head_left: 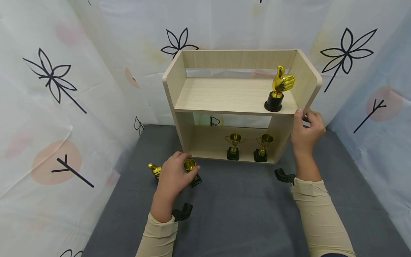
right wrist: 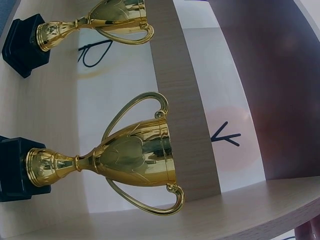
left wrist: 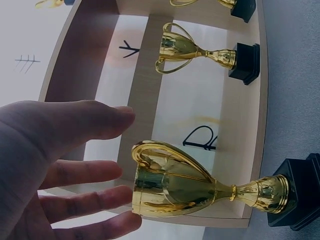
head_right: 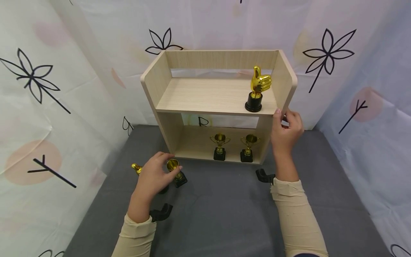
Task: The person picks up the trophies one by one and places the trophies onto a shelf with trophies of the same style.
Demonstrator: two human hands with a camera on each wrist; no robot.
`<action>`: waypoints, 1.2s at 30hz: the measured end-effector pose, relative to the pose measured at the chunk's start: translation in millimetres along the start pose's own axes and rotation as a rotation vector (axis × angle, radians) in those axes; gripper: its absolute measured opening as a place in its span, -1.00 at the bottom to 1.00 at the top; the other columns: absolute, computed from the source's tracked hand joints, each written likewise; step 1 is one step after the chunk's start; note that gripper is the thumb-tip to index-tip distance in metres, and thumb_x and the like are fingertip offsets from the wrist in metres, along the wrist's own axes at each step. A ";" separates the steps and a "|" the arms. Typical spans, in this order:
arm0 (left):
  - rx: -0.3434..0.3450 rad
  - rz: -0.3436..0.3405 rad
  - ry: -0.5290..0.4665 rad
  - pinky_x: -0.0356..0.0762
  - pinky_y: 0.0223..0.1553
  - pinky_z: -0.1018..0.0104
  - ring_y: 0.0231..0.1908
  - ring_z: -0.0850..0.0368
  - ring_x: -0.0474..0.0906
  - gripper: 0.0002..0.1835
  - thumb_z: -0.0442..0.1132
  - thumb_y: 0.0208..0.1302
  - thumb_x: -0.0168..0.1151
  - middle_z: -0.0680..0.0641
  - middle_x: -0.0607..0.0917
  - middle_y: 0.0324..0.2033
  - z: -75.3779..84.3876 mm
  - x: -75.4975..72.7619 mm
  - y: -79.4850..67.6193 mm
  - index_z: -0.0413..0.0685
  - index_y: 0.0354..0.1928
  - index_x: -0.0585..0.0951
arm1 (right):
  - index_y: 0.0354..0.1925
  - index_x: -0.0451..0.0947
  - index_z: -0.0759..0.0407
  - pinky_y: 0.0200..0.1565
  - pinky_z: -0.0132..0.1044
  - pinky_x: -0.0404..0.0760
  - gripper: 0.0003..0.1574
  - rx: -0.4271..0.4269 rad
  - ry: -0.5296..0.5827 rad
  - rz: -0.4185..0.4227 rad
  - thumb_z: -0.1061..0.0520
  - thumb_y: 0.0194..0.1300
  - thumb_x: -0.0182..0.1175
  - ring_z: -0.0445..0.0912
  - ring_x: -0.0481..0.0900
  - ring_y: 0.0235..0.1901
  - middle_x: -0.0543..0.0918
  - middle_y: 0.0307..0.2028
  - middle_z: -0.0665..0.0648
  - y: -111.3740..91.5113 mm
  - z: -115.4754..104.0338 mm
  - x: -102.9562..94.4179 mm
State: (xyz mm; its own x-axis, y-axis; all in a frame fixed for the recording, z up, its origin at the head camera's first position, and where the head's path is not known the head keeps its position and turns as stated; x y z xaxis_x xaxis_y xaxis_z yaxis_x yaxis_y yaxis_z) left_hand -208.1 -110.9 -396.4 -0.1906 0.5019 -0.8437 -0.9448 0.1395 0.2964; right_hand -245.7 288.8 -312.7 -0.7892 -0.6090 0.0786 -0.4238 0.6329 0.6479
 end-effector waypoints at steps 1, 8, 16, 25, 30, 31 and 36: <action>-0.005 -0.003 -0.003 0.70 -0.13 -0.06 -0.11 -0.12 0.73 -0.49 -0.02 0.25 0.57 -0.19 0.76 0.00 -0.7 0.8 0.1 -0.16 0.14 0.75 | -0.08 0.81 0.41 -0.32 -0.71 0.42 -0.64 0.000 0.002 0.000 0.15 0.37 0.24 -0.56 0.51 -0.31 0.51 -0.35 -0.45 -0.1 -0.7 0.0; -0.008 0.005 -0.008 0.67 -0.23 0.01 -0.20 -0.07 0.70 -0.50 -0.02 0.22 0.59 -0.18 0.75 -0.03 -2.5 1.3 0.0 -0.15 0.11 0.76 | -0.09 0.80 0.44 -0.32 -0.71 0.42 -0.64 -0.009 0.015 0.000 0.17 0.36 0.24 -0.56 0.51 -0.32 0.52 -0.35 -0.44 -0.5 -2.8 0.0; -0.002 0.024 0.009 0.66 -0.27 0.02 -0.28 -0.06 0.67 -0.52 -0.01 0.23 0.58 -0.18 0.74 -0.11 -3.4 -0.1 -0.5 -0.18 0.07 0.77 | -0.09 0.79 0.46 -0.32 -0.73 0.42 -0.66 -0.029 0.030 0.005 0.20 0.37 0.24 -0.57 0.51 -0.32 0.52 -0.35 -0.43 0.0 -2.1 -0.1; -0.018 0.008 0.052 0.64 -0.23 -0.03 -0.27 -0.07 0.68 -0.49 0.03 0.23 0.57 -0.18 0.75 -0.11 -6.4 4.1 0.1 -0.20 0.07 0.77 | -0.07 0.80 0.42 -0.31 -0.69 0.44 -0.63 -0.002 0.005 -0.003 0.16 0.38 0.24 -0.55 0.50 -0.31 0.52 -0.35 -0.45 -0.8 0.4 0.7; -0.030 -0.005 0.038 0.65 -0.21 -0.04 -0.26 -0.08 0.68 -0.47 0.03 0.24 0.57 -0.17 0.74 -0.10 -8.0 6.4 0.1 -0.20 0.10 0.75 | -0.09 0.81 0.40 -0.31 -0.69 0.44 -0.64 -0.005 0.001 0.002 0.15 0.37 0.24 -0.56 0.51 -0.31 0.52 -0.35 -0.45 0.2 4.8 1.2; -0.034 -0.008 0.033 0.66 -0.20 -0.04 -0.25 -0.08 0.68 -0.46 0.02 0.24 0.57 -0.18 0.74 -0.09 -8.4 6.7 0.2 -0.20 0.11 0.75 | -0.09 0.81 0.40 -0.31 -0.69 0.44 -0.64 -0.005 0.001 0.003 0.14 0.37 0.24 -0.56 0.51 -0.31 0.52 -0.35 -0.46 0.5 5.6 1.3; -0.060 -0.024 0.007 0.69 -0.15 -0.05 -0.18 -0.11 0.71 -0.38 0.00 0.24 0.57 -0.20 0.74 -0.04 -10.4 8.0 0.9 -0.25 0.21 0.70 | -0.09 0.81 0.39 -0.31 -0.69 0.44 -0.64 -0.005 0.004 0.008 0.14 0.37 0.24 -0.56 0.51 -0.31 0.52 -0.35 -0.46 0.9 7.5 1.6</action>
Point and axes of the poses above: each hand's wrist, its own y-axis towards the middle knuckle, its own x-axis out of the palm, z = x × y, the point moved 7 cm from there along y, towards the middle knuckle
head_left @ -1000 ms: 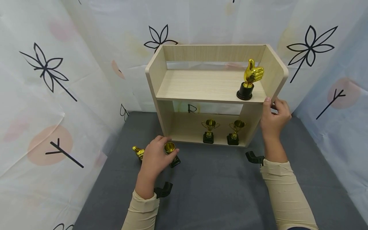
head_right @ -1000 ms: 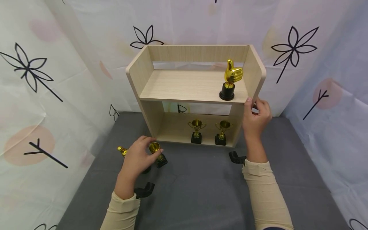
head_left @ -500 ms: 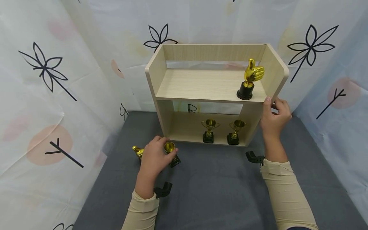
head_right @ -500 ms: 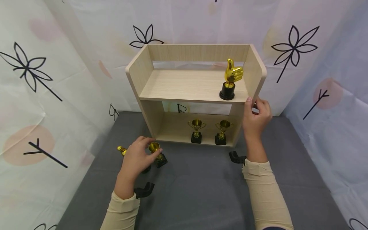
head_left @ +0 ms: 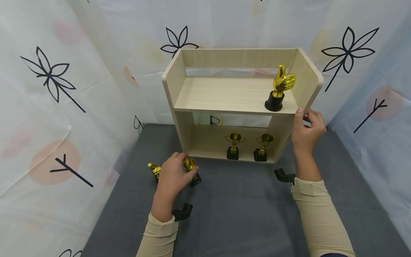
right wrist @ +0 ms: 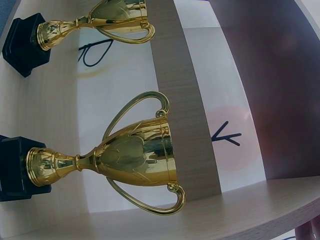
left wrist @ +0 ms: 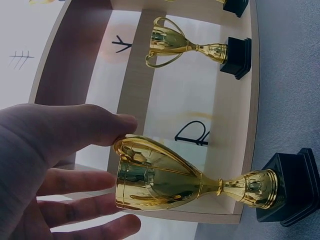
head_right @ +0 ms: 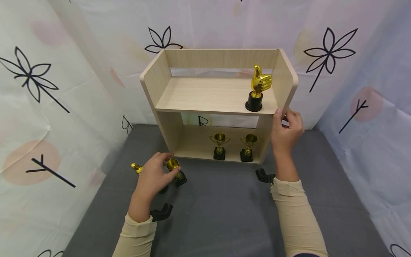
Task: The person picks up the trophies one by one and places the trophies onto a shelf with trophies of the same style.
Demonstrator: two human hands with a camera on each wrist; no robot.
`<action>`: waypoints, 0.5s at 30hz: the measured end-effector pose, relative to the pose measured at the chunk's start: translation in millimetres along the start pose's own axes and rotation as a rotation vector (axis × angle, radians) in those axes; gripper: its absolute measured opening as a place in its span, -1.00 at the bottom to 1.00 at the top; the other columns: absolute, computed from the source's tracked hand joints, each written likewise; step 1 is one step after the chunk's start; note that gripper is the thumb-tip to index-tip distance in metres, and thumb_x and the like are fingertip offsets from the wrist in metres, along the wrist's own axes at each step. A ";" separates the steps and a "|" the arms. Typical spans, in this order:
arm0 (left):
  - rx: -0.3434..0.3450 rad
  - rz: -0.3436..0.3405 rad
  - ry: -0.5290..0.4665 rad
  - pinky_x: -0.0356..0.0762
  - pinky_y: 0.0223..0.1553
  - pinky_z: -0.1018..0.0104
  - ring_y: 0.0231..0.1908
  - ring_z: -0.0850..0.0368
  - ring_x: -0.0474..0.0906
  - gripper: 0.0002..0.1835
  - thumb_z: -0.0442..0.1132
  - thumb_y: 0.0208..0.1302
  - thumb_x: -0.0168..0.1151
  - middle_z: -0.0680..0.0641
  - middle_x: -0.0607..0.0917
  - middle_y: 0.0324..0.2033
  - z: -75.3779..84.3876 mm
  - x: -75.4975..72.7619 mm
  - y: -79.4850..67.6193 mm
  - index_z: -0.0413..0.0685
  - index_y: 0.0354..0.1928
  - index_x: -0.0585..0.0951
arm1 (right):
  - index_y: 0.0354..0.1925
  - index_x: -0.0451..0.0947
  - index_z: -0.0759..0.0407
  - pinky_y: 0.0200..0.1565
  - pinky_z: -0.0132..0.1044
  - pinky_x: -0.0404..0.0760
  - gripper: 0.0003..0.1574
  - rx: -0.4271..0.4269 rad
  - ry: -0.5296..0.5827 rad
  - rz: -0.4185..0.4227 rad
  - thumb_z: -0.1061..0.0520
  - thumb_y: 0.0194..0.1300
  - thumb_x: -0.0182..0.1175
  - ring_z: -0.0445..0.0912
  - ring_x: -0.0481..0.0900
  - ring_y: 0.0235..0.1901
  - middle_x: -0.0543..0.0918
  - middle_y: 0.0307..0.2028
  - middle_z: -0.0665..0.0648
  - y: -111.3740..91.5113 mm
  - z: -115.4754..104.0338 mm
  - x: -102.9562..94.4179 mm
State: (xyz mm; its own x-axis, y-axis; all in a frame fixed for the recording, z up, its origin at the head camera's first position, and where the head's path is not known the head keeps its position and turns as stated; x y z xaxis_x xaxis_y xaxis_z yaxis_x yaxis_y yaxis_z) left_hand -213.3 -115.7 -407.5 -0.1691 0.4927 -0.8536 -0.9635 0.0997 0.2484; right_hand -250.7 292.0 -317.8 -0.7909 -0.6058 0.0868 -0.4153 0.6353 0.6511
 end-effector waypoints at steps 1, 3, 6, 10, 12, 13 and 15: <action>-0.008 -0.004 -0.005 0.70 -0.13 -0.05 -0.15 -0.11 0.71 -0.37 0.00 0.24 0.57 -0.20 0.74 -0.03 -0.6 0.5 0.3 -0.25 0.23 0.68 | -0.09 0.81 0.39 -0.31 -0.69 0.44 -0.64 0.000 0.001 0.001 0.14 0.37 0.24 -0.55 0.51 -0.31 0.52 -0.35 -0.46 0.0 0.0 0.0; -0.024 -0.015 -0.019 0.70 -0.10 -0.06 -0.11 -0.12 0.72 -0.33 0.00 0.24 0.57 -0.20 0.74 -0.01 -1.5 1.8 0.6 -0.26 0.27 0.66 | -0.09 0.81 0.39 -0.31 -0.69 0.44 -0.64 0.001 0.003 0.001 0.14 0.37 0.24 -0.55 0.51 -0.31 0.52 -0.35 -0.46 -0.1 -0.1 -0.1; -0.047 -0.032 -0.031 0.72 -0.07 -0.07 -0.07 -0.13 0.73 -0.30 -0.01 0.24 0.56 -0.20 0.72 0.03 -2.4 3.9 0.4 -0.25 0.32 0.63 | -0.11 0.81 0.40 -0.32 -0.69 0.43 -0.63 -0.001 0.002 0.003 0.13 0.37 0.24 -0.55 0.51 -0.31 0.52 -0.36 -0.45 0.3 0.1 0.2; -0.065 -0.050 -0.035 0.72 -0.06 -0.06 -0.09 -0.13 0.72 -0.28 -0.02 0.25 0.56 -0.22 0.71 0.05 -2.9 6.6 1.0 -0.27 0.35 0.62 | -0.14 0.81 0.42 -0.33 -0.69 0.43 -0.63 -0.004 0.002 0.004 0.12 0.36 0.24 -0.56 0.51 -0.31 0.52 -0.36 -0.46 1.1 2.2 0.7; -0.072 -0.056 -0.038 0.72 -0.06 -0.06 -0.09 -0.12 0.71 -0.28 -0.02 0.25 0.56 -0.24 0.71 0.06 -3.4 7.5 1.5 -0.29 0.35 0.61 | -0.15 0.81 0.42 -0.33 -0.68 0.44 -0.63 -0.004 0.003 0.004 0.12 0.37 0.25 -0.55 0.52 -0.31 0.51 -0.36 -0.46 1.4 3.5 1.0; -0.078 -0.061 -0.042 0.71 -0.05 -0.06 -0.09 -0.12 0.71 -0.27 -0.02 0.25 0.56 -0.25 0.70 0.07 -3.7 8.1 1.7 -0.29 0.36 0.61 | -0.15 0.81 0.42 -0.33 -0.68 0.44 -0.63 -0.003 0.002 0.003 0.12 0.37 0.25 -0.55 0.52 -0.31 0.51 -0.36 -0.46 1.5 4.1 1.1; -0.086 -0.070 -0.051 0.71 -0.04 -0.06 -0.08 -0.13 0.70 -0.26 -0.02 0.25 0.56 -0.26 0.70 0.08 -4.2 9.1 2.0 -0.31 0.36 0.60 | -0.14 0.81 0.42 -0.33 -0.68 0.44 -0.62 -0.001 -0.001 0.002 0.12 0.37 0.25 -0.55 0.51 -0.31 0.51 -0.36 -0.46 1.4 4.8 1.2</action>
Point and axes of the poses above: each hand's wrist, its own y-axis towards the middle knuckle, its own x-axis out of the palm, z = x × y, the point moved 7 cm from there along y, towards the middle knuckle
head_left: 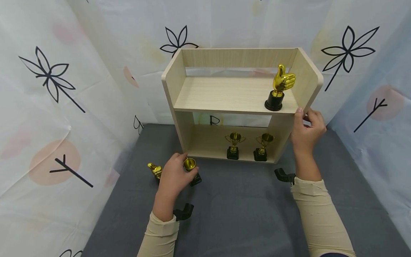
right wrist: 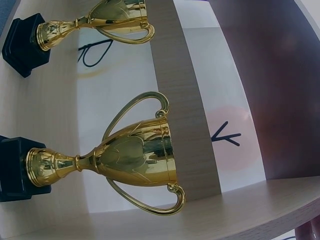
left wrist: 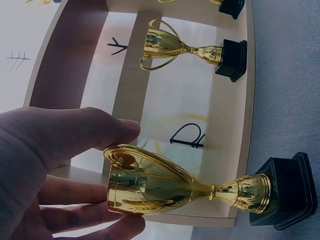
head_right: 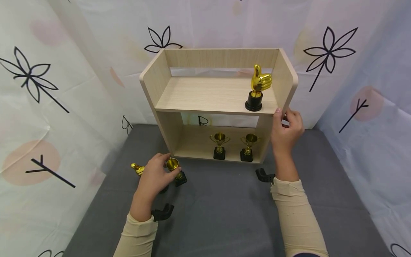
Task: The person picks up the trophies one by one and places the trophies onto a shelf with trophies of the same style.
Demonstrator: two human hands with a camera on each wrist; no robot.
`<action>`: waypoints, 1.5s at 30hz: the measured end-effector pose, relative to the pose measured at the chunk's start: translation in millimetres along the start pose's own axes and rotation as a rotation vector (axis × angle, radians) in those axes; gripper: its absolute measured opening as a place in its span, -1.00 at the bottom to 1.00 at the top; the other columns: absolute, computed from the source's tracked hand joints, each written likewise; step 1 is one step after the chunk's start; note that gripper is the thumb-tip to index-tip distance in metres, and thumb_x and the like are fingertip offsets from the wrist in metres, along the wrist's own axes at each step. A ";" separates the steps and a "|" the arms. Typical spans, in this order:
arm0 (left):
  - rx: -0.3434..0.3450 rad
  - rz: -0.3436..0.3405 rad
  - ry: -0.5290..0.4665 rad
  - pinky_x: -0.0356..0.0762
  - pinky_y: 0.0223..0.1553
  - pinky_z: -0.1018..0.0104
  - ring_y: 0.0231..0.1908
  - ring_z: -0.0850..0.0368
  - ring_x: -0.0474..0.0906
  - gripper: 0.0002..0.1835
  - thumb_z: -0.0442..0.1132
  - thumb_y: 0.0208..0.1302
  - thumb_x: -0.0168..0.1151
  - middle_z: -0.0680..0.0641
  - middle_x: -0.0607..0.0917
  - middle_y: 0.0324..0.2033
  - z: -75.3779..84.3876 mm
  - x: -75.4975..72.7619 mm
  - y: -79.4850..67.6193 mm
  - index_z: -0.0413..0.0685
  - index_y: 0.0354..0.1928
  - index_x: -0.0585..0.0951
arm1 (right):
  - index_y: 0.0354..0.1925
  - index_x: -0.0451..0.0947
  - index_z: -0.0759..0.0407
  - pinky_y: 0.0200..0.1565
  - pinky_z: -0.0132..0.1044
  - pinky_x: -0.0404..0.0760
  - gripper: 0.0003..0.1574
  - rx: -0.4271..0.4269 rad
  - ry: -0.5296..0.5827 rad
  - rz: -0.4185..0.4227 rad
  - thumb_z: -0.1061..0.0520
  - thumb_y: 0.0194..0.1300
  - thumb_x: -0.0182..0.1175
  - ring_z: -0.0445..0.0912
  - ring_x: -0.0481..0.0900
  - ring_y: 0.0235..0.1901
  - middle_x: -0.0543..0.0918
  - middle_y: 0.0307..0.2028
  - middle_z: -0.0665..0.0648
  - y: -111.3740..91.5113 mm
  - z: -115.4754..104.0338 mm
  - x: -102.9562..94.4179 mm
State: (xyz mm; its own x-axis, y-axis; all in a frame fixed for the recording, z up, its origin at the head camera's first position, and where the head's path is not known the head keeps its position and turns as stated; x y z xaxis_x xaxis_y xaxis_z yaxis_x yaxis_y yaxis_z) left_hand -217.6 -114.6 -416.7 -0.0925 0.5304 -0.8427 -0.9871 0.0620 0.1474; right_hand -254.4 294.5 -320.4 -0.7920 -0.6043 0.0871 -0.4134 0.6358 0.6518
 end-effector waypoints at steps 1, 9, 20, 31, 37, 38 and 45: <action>-0.006 -0.005 -0.005 0.71 -0.02 -0.07 -0.07 -0.13 0.70 -0.26 -0.02 0.26 0.56 -0.27 0.69 0.10 -0.3 0.4 0.1 -0.31 0.37 0.59 | -0.14 0.81 0.42 -0.33 -0.68 0.44 -0.62 0.001 -0.002 -0.001 0.11 0.37 0.25 -0.55 0.51 -0.31 0.51 -0.36 -0.47 0.0 0.1 0.1; -0.021 -0.024 -0.043 0.69 0.07 -0.11 0.04 -0.19 0.68 -0.24 -0.07 0.25 0.57 -0.30 0.66 0.15 -1.0 2.4 3.3 -0.33 0.39 0.56 | -0.11 0.81 0.40 -0.32 -0.69 0.43 -0.62 0.009 -0.018 -0.008 0.11 0.39 0.25 -0.56 0.51 -0.31 0.50 -0.36 -0.46 -0.2 -2.9 0.3; -0.026 -0.039 -0.066 0.69 0.07 -0.12 0.04 -0.21 0.68 -0.25 -0.15 0.23 0.59 -0.31 0.65 0.14 -1.3 5.3 7.6 -0.33 0.40 0.55 | -0.17 0.81 0.43 -0.33 -0.71 0.42 -0.62 -0.014 0.002 0.007 0.11 0.36 0.26 -0.57 0.52 -0.31 0.52 -0.35 -0.48 1.6 1.8 1.5; -0.026 -0.015 -0.077 0.70 0.02 -0.10 0.00 -0.20 0.68 -0.28 -0.16 0.23 0.58 -0.32 0.66 0.13 -3.2 7.6 9.2 -0.35 0.37 0.57 | -0.14 0.82 0.39 -0.34 -0.71 0.42 -0.64 -0.026 0.012 0.002 0.12 0.37 0.25 -0.56 0.52 -0.31 0.51 -0.36 -0.45 1.8 3.4 0.1; -0.033 -0.009 -0.092 0.70 -0.05 -0.06 -0.06 -0.14 0.68 -0.29 -0.13 0.28 0.56 -0.27 0.67 0.10 -4.4 11.3 7.0 -0.28 0.39 0.54 | -0.09 0.82 0.36 -0.34 -0.71 0.44 -0.64 -0.020 0.002 -0.013 0.12 0.38 0.25 -0.56 0.52 -0.31 0.51 -0.35 -0.44 0.1 2.3 -0.7; -0.033 -0.007 -0.092 0.70 -0.05 -0.05 -0.07 -0.12 0.68 -0.29 -0.12 0.29 0.55 -0.26 0.67 0.09 -4.5 11.7 6.7 -0.26 0.39 0.54 | -0.08 0.82 0.36 -0.33 -0.71 0.44 -0.64 -0.018 0.003 -0.015 0.12 0.38 0.25 -0.55 0.52 -0.31 0.52 -0.35 -0.44 -0.3 1.7 -0.8; -0.015 0.019 -0.091 0.71 -0.07 -0.04 -0.08 -0.12 0.68 -0.32 -0.13 0.29 0.55 -0.25 0.68 0.05 -3.5 12.2 7.5 -0.26 0.37 0.55 | -0.09 0.81 0.39 -0.33 -0.73 0.43 -0.64 -0.030 0.009 -0.013 0.13 0.37 0.25 -0.57 0.52 -0.31 0.52 -0.35 -0.43 -1.3 -6.0 -2.0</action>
Point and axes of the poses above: each hand's wrist, its own y-axis towards the middle knuckle, its own x-axis out of the palm, z = x × y, the point moved 7 cm from there along y, towards the middle knuckle
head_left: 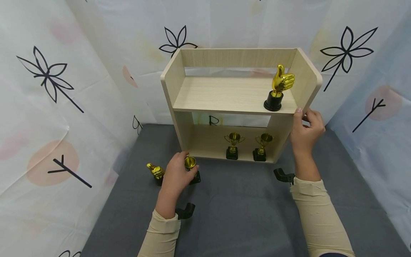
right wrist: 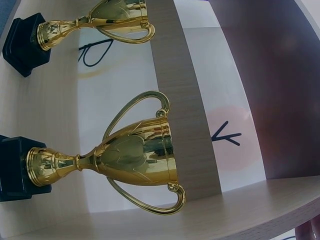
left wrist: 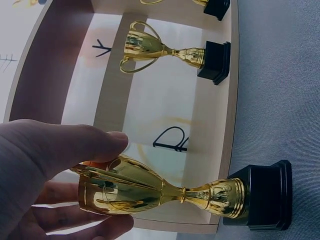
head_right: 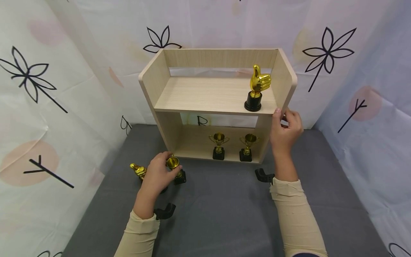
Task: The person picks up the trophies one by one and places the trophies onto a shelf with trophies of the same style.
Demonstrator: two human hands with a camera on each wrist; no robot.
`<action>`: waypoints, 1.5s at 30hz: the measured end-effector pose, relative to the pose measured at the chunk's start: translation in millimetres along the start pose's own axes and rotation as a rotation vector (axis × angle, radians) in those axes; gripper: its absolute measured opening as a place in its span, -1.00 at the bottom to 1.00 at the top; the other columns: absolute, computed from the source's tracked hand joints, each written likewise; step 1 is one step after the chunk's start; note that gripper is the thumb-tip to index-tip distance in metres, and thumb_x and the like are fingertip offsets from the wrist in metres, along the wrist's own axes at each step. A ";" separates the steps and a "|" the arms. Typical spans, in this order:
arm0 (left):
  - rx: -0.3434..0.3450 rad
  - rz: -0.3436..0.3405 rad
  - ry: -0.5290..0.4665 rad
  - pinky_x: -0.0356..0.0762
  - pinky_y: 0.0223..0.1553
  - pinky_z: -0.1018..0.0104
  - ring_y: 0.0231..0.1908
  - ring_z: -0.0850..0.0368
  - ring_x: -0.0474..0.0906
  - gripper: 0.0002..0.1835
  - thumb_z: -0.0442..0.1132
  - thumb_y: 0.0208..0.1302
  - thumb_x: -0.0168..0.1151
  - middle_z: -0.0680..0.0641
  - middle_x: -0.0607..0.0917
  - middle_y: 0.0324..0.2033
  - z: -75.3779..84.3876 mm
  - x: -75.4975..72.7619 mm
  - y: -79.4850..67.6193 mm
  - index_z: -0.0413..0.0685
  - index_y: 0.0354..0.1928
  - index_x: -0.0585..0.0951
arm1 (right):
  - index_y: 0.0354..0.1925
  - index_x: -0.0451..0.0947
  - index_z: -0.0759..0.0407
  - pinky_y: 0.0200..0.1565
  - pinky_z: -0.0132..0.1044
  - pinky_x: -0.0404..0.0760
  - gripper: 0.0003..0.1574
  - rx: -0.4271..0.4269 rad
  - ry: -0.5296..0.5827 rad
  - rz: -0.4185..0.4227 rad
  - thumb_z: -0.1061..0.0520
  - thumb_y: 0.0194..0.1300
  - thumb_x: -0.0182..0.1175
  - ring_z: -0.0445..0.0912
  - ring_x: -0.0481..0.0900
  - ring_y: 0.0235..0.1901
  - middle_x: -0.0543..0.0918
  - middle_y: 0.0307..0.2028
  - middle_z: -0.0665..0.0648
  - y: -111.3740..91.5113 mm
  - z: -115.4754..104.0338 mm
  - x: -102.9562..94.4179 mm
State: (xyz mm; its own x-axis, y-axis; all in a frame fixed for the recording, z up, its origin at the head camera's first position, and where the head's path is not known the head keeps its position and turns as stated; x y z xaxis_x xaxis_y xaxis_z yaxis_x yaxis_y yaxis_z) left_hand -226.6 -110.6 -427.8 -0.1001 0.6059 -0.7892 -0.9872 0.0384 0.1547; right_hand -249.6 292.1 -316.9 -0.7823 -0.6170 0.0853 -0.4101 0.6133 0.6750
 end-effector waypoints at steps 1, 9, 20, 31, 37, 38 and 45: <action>0.003 0.002 -0.002 0.71 -0.06 -0.04 -0.08 -0.12 0.68 -0.32 -0.13 0.28 0.55 -0.25 0.68 0.04 0.6 -0.2 0.0 -0.27 0.36 0.55 | -0.09 0.81 0.39 -0.33 -0.73 0.43 -0.64 0.000 0.000 0.001 0.14 0.37 0.25 -0.57 0.52 -0.31 0.52 -0.35 -0.43 -0.3 -0.8 -0.3; 0.002 0.011 -0.016 0.70 -0.06 -0.03 -0.10 -0.09 0.67 -0.38 -0.15 0.29 0.55 -0.24 0.68 0.01 3.7 -0.4 -0.3 -0.27 0.30 0.59 | -0.07 0.82 0.37 -0.32 -0.71 0.44 -0.63 0.033 -0.013 -0.008 0.13 0.38 0.24 -0.55 0.52 -0.30 0.51 -0.34 -0.45 -1.7 1.4 -0.4; 0.024 0.004 -0.018 0.64 -0.21 0.05 -0.23 -0.01 0.60 -0.45 -0.19 0.29 0.51 -0.20 0.67 -0.06 8.0 -2.5 1.3 -0.24 0.27 0.63 | -0.06 0.82 0.34 -0.32 -0.68 0.45 -0.63 0.039 -0.021 -0.006 0.12 0.39 0.24 -0.55 0.53 -0.29 0.51 -0.34 -0.48 0.0 11.4 0.2; 0.073 0.013 -0.027 0.66 -0.20 0.03 -0.22 -0.03 0.61 -0.49 -0.24 0.27 0.49 -0.21 0.67 -0.03 13.7 -3.2 5.4 -0.24 0.23 0.65 | -0.06 0.83 0.32 -0.32 -0.70 0.45 -0.65 0.030 -0.024 -0.003 0.12 0.39 0.26 -0.56 0.54 -0.30 0.50 -0.35 -0.48 0.5 14.7 0.7; 0.085 0.007 -0.020 0.67 -0.18 0.01 -0.21 -0.05 0.61 -0.50 -0.24 0.25 0.49 -0.20 0.67 -0.02 15.0 -0.7 8.1 -0.21 0.22 0.66 | -0.09 0.82 0.36 -0.33 -0.73 0.43 -0.64 0.021 -0.022 -0.007 0.12 0.39 0.25 -0.58 0.53 -0.30 0.49 -0.35 -0.47 0.8 5.9 1.1; 0.089 0.008 -0.022 0.67 -0.18 0.01 -0.21 -0.04 0.62 -0.51 -0.24 0.25 0.49 -0.20 0.67 -0.02 15.4 -0.5 8.4 -0.21 0.21 0.66 | -0.09 0.82 0.37 -0.33 -0.73 0.43 -0.64 0.021 -0.020 -0.008 0.12 0.39 0.25 -0.58 0.53 -0.30 0.49 -0.35 -0.47 0.6 4.2 1.0; 0.112 0.025 -0.029 0.67 -0.18 0.02 -0.22 -0.03 0.61 -0.53 -0.26 0.23 0.48 -0.18 0.67 -0.04 19.1 -1.1 9.3 -0.19 0.19 0.68 | -0.09 0.81 0.40 -0.32 -0.72 0.44 -0.65 0.008 -0.013 -0.008 0.16 0.38 0.25 -0.58 0.52 -0.31 0.51 -0.34 -0.45 -0.6 -3.9 -0.8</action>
State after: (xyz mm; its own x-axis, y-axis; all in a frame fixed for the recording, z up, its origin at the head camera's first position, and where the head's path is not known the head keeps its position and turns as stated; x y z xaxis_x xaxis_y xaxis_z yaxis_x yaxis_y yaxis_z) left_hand -233.3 -95.7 -414.1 -0.1191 0.6306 -0.7669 -0.9643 0.1104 0.2406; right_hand -246.8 290.2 -314.5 -0.7849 -0.6155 0.0708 -0.4197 0.6123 0.6700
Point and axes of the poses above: each hand's wrist, its own y-axis towards the middle knuckle, its own x-axis out of the palm, z = x × y, the point moved 7 cm from there along y, towards the middle knuckle
